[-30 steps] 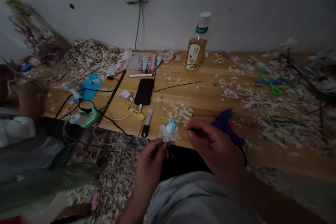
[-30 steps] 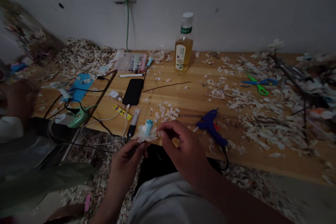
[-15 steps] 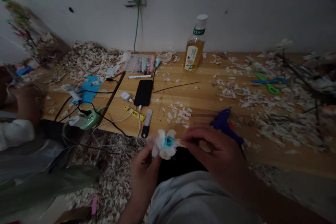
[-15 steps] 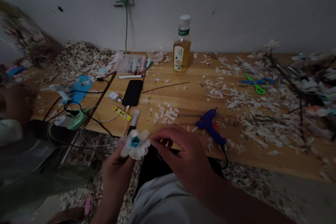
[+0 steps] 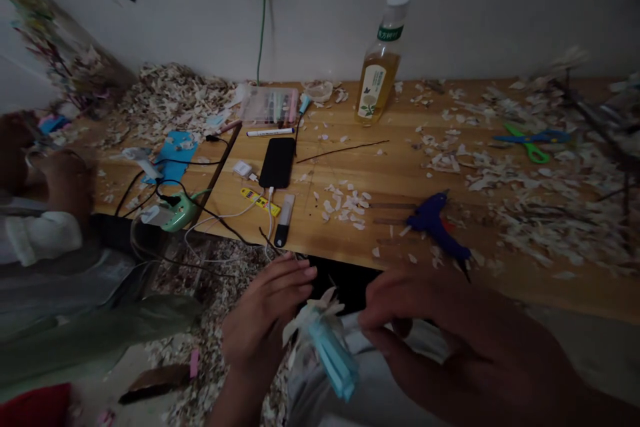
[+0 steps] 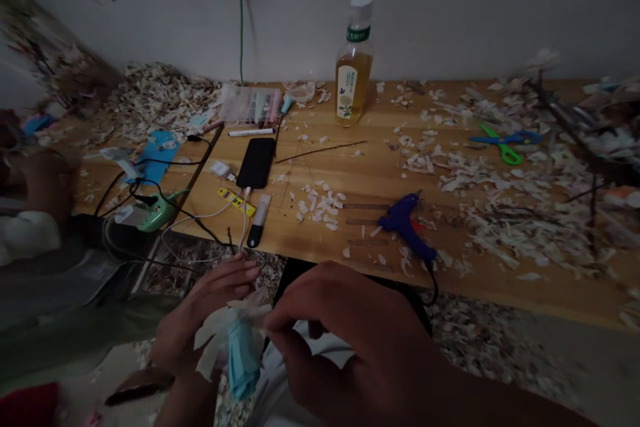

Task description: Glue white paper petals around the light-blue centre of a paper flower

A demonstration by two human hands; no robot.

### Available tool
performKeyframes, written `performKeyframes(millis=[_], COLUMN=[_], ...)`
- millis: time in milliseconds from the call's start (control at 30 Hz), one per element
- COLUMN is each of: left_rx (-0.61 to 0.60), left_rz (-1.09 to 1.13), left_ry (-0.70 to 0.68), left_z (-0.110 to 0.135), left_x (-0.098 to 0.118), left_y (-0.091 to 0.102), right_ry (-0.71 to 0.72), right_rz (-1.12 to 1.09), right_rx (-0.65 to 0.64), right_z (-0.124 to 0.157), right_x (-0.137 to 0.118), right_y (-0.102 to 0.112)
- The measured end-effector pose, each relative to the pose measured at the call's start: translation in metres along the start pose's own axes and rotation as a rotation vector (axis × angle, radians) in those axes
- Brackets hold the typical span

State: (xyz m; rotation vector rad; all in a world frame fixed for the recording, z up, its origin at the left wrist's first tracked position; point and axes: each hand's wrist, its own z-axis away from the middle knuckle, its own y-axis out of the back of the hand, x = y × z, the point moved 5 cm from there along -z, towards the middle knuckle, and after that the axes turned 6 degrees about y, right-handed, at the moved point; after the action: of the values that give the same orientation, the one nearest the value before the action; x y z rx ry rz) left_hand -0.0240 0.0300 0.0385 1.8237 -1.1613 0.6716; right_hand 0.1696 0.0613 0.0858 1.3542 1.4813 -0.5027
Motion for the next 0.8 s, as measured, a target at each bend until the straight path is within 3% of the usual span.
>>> performKeyframes(millis=[167,333,500,600,800], left_rx=[-0.053,0.004,0.060,0.025,0.038], left_rz=[-0.041,-0.097,-0.105,-0.088,-0.070], left_ry=[0.046,0.116,0.096,0.038,0.136], left_z=[0.001,0.008,0.008,0.003,0.001], left_x=[-0.002,-0.008,-0.010,-0.007,-0.014], left_y=[-0.005,-0.010,-0.011,-0.013,-0.016], right_ry=[0.014,0.026,-0.046,-0.081,-0.162], right_rz=[0.014,0.014,-0.024,-0.032,-0.079], right_rx=[-0.113,-0.157,-0.191,-0.219,-0.251], right_z=[-0.003,-0.005,-0.005,-0.006,-0.008], right_x=[0.000,0.002,0.008,0.010,0.015], right_y=[-0.002,-0.004,-0.006,-0.006,-0.006])
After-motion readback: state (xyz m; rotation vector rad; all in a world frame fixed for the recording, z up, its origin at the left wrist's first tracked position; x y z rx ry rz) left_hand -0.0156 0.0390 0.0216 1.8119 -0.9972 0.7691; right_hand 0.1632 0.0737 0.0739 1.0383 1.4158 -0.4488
